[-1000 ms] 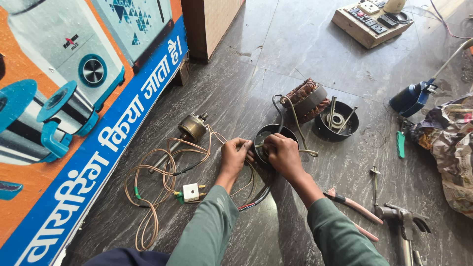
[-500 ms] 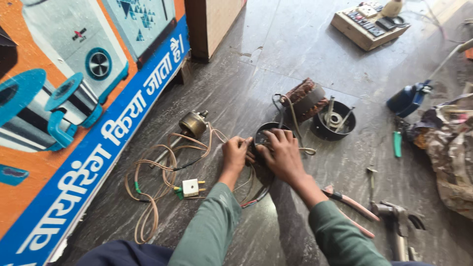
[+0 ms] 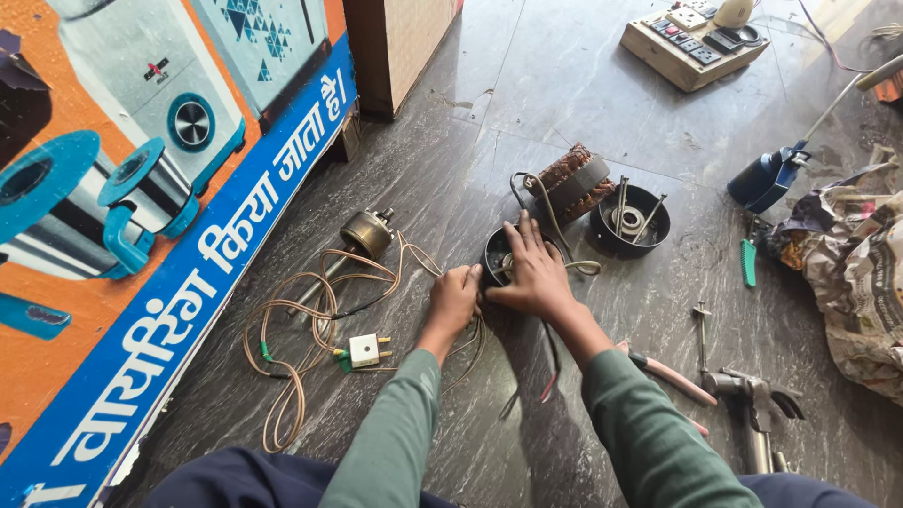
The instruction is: The person assembles a small electric motor by hand. They insert the rotor into the stator, align the housing, and secure the components using pliers to tighten wires and parts.
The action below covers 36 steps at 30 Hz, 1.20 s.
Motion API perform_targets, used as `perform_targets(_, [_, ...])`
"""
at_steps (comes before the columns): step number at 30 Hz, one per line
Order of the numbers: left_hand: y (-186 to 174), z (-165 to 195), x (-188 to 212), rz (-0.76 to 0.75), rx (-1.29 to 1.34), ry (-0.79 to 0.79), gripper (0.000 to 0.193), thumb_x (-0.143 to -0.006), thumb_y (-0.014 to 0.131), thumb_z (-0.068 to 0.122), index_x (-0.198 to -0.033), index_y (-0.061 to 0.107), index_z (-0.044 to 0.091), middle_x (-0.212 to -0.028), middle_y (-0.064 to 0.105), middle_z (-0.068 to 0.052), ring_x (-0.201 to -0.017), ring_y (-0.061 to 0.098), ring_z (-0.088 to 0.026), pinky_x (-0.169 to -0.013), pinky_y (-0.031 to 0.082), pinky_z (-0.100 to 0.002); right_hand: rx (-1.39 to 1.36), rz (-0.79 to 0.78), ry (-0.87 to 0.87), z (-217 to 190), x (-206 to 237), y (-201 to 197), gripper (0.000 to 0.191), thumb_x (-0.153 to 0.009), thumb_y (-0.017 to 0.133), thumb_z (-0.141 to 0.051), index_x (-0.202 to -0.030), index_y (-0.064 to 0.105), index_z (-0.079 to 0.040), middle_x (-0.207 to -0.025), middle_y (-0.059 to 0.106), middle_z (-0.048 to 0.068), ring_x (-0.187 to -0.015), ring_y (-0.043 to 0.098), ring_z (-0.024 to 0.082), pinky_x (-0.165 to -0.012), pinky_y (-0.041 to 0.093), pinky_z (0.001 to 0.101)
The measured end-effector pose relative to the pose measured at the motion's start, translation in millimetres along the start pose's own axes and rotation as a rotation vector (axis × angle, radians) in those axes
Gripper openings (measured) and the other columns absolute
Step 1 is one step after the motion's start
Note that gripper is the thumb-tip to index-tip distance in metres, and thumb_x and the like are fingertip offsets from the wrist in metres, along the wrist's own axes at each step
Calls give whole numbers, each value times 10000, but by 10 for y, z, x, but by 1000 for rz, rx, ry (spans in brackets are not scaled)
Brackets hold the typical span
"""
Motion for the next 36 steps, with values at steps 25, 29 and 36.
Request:
perform_targets(25, [-47, -75, 39, -72, 446, -108, 454, -1054, 547, 294, -693, 598, 23, -543, 607, -51, -381, 578, -110, -321, 408, -272, -111, 15, -130, -296, -227, -173, 1052, -626, 845, -424, -1549, 384, -222, -1673, 268, 101, -1546, 186, 367, -1199, 292, 510])
perform_targets(29, [-20, -108, 37, -74, 453, -97, 460, -1054, 547, 287, -685, 609, 20, -544, 611, -55, -373, 564, -111, -313, 395, -269, -136, 15, -171, -278, -231, -178, 1048, -636, 843, -427, -1550, 376, -218, -1687, 253, 98, -1561, 169, 359, -1210, 271, 514])
perform_targets(36, [-44, -142, 172, -128, 652, -149, 426, -1063, 532, 286, -717, 578, 42, -594, 607, -41, -397, 561, -100, -310, 381, -258, -166, -7, -183, -255, -235, -189, 1069, -615, 859, -436, -1545, 378, -221, -1687, 252, 95, -1560, 151, 380, -1215, 255, 513])
Point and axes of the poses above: each hand's wrist, its own x-axis away from the middle knuckle, its own y-axis out of the palm, z = x × y, the point moved 1 cm from there along -x, towards the middle knuckle
